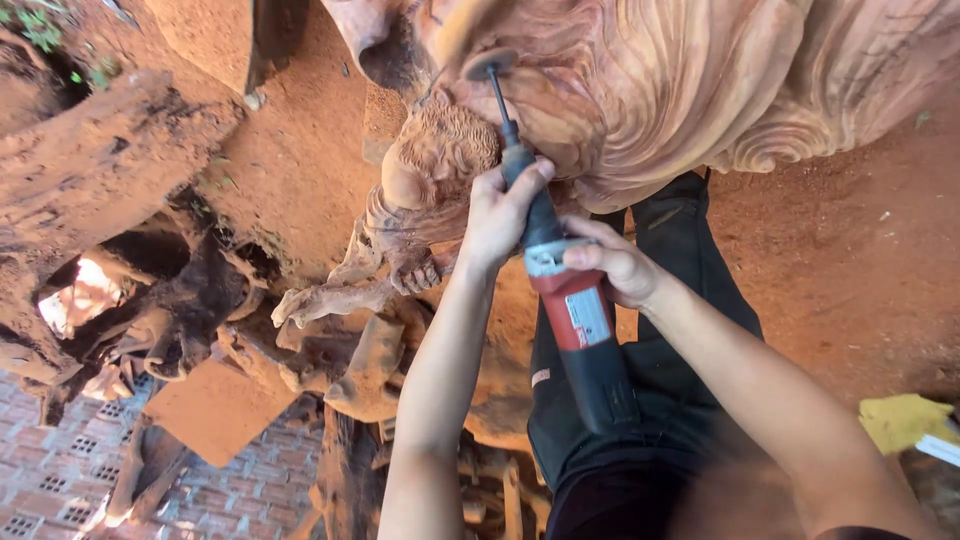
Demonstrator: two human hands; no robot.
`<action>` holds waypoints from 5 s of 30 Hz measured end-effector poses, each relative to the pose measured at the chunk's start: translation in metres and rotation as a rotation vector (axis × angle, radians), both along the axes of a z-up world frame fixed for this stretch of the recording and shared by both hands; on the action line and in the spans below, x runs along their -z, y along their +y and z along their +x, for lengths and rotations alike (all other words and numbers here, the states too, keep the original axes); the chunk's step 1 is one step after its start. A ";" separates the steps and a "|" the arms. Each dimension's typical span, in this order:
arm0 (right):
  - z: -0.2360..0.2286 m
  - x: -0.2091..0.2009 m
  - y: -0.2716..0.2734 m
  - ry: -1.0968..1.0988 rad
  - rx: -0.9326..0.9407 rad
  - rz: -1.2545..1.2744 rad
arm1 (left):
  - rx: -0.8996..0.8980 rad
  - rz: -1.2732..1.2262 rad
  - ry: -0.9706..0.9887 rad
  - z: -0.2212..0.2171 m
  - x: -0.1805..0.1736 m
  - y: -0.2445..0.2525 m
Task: Using a power rotary tool with a sanding attachment to smooth the surface of an intricate wood carving
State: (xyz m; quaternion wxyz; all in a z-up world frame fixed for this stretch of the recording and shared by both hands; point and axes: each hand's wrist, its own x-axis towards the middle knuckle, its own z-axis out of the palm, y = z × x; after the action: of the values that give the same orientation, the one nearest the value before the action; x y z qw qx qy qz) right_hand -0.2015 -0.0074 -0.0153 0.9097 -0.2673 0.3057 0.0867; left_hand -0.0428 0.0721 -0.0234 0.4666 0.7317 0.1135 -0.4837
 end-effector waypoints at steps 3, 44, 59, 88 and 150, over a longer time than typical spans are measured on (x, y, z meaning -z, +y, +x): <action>-0.004 -0.009 0.015 0.002 0.112 -0.134 | -0.027 0.028 -0.068 0.002 0.004 -0.001; 0.025 -0.043 0.013 0.146 -0.140 -0.116 | -0.134 -0.276 0.298 0.021 0.009 0.053; 0.036 -0.075 0.030 0.217 -0.112 -0.017 | -0.050 0.005 0.285 0.039 -0.060 0.005; 0.010 -0.072 -0.024 0.215 -0.083 0.082 | 0.004 0.236 0.394 0.023 -0.058 -0.074; -0.034 -0.037 0.094 0.236 0.260 0.095 | 0.671 0.048 0.350 -0.019 0.011 0.018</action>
State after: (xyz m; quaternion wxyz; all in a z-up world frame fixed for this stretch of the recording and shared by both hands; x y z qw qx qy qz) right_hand -0.2351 0.0869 0.0221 0.8826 -0.1702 0.4380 0.0137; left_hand -0.0617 0.0897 -0.0344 0.2387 0.6451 -0.0431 -0.7246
